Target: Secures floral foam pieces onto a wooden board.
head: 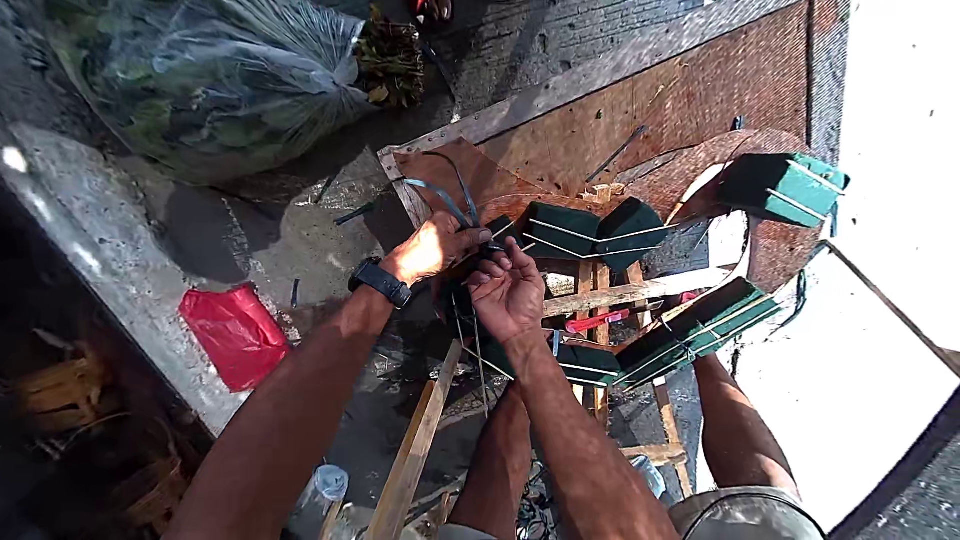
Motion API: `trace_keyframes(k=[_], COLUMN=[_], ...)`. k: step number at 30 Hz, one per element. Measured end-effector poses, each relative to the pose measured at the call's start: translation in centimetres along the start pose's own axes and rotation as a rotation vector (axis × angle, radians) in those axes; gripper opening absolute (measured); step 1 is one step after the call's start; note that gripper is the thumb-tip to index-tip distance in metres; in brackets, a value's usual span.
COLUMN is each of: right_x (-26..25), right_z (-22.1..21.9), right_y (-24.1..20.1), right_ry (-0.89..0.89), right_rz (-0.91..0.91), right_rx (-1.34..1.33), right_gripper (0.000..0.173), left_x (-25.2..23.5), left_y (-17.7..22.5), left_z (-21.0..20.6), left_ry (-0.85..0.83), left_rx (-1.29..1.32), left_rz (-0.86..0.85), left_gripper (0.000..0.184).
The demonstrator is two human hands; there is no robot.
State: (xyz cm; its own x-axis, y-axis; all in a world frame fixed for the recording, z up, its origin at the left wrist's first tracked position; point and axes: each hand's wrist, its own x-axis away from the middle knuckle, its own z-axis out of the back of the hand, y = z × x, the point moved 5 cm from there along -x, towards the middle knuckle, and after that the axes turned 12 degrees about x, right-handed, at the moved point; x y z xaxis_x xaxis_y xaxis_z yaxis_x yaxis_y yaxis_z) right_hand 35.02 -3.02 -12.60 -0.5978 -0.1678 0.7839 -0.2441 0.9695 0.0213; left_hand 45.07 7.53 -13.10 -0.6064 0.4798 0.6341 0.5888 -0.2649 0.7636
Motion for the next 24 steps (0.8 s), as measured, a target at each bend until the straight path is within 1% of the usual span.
trace_keyframes(k=[2, 5, 6, 8, 9, 10, 11, 12, 13, 14, 15, 17, 18, 19, 20, 21, 22, 23, 24], right_x=[0.3, 1.1, 1.3, 1.7, 1.6, 1.4, 1.2, 1.0, 0.8, 0.6, 0.5, 0.3, 0.3, 0.6, 1.2, 2.0, 2.9, 3.6, 3.9], right_z=[-0.3, 0.1, 0.3, 0.7, 0.9, 1.0, 0.9, 0.6, 0.2, -0.2, -0.5, -0.7, -0.6, -0.5, -0.3, 0.0, 0.1, 0.2, 0.0], right_y=[0.3, 0.7, 0.8, 1.0, 0.9, 0.5, -0.1, -0.8, -1.5, -2.1, -2.5, -3.3, -3.8, -4.2, -4.6, -5.1, -5.6, -5.9, -6.0], right_ry=[-0.143, -0.287, -0.322, -0.355, -0.346, -0.319, -0.273, -0.216, -0.163, -0.121, -0.091, -0.068, -0.053, -0.04, -0.031, -0.02, -0.017, -0.049, -0.132], right_rz=[-0.016, -0.021, -0.023, -0.018, -0.007, 0.02, 0.061, 0.106, 0.145, 0.173, 0.2, 0.299, 0.335, 0.367, 0.423, 0.503, 0.603, 0.677, 0.719], right_rx=[-0.019, -0.04, -0.037, 0.068, 0.197, 0.404, 0.681, 0.987, 1.274, 1.501, 1.661, 1.899, 2.018, 2.109, 2.163, 2.197, 2.213, 2.206, 2.177], right_gripper=[0.021, 0.019, 0.023, 0.038, 0.047, 0.055, 0.061, 0.064, 0.063, 0.061, 0.057, 0.045, 0.039, 0.037, 0.038, 0.04, 0.04, 0.039, 0.038], left_x=[-0.6, -1.5, -1.9, -2.4, -2.7, -3.0, -3.3, -3.5, -3.6, -3.5, -3.3, -2.9, -2.8, -2.7, -2.9, -3.3, -4.0, -4.5, -5.2], left_y=[0.5, 2.5, 3.1, 3.9, 4.0, 3.8, 3.5, 3.3, 3.2, 3.3, 3.5, 3.2, 3.1, 3.1, 3.3, 3.5, 3.8, 4.2, 4.3], left_z=[0.0, -1.0, -1.5, -2.5, -2.8, -3.0, -2.9, -2.7, -2.4, -2.2, -2.0, -1.3, -0.7, 0.0, 0.8, 1.8, 3.0, 4.0, 4.4], left_ry=[-0.078, -0.269, -0.313, -0.402, -0.433, -0.463, -0.476, -0.482, -0.483, -0.482, -0.494, -0.483, -0.46, -0.421, -0.347, -0.226, -0.077, 0.064, 0.172], left_rx=[-0.048, -0.298, -0.403, -0.55, -0.593, -0.614, -0.614, -0.611, -0.602, -0.586, -0.564, -0.491, -0.412, -0.29, -0.149, -0.064, -0.08, -0.172, -0.286], left_rz=[0.243, 0.547, 0.623, 0.74, 0.771, 0.79, 0.805, 0.816, 0.83, 0.834, 0.845, 0.843, 0.8, 0.695, 0.546, 0.396, 0.275, 0.207, 0.177], left_gripper=[0.037, 0.043, 0.045, 0.038, 0.03, 0.022, 0.016, 0.014, 0.016, 0.019, 0.021, 0.033, 0.036, 0.035, 0.027, 0.019, 0.015, 0.015, 0.019])
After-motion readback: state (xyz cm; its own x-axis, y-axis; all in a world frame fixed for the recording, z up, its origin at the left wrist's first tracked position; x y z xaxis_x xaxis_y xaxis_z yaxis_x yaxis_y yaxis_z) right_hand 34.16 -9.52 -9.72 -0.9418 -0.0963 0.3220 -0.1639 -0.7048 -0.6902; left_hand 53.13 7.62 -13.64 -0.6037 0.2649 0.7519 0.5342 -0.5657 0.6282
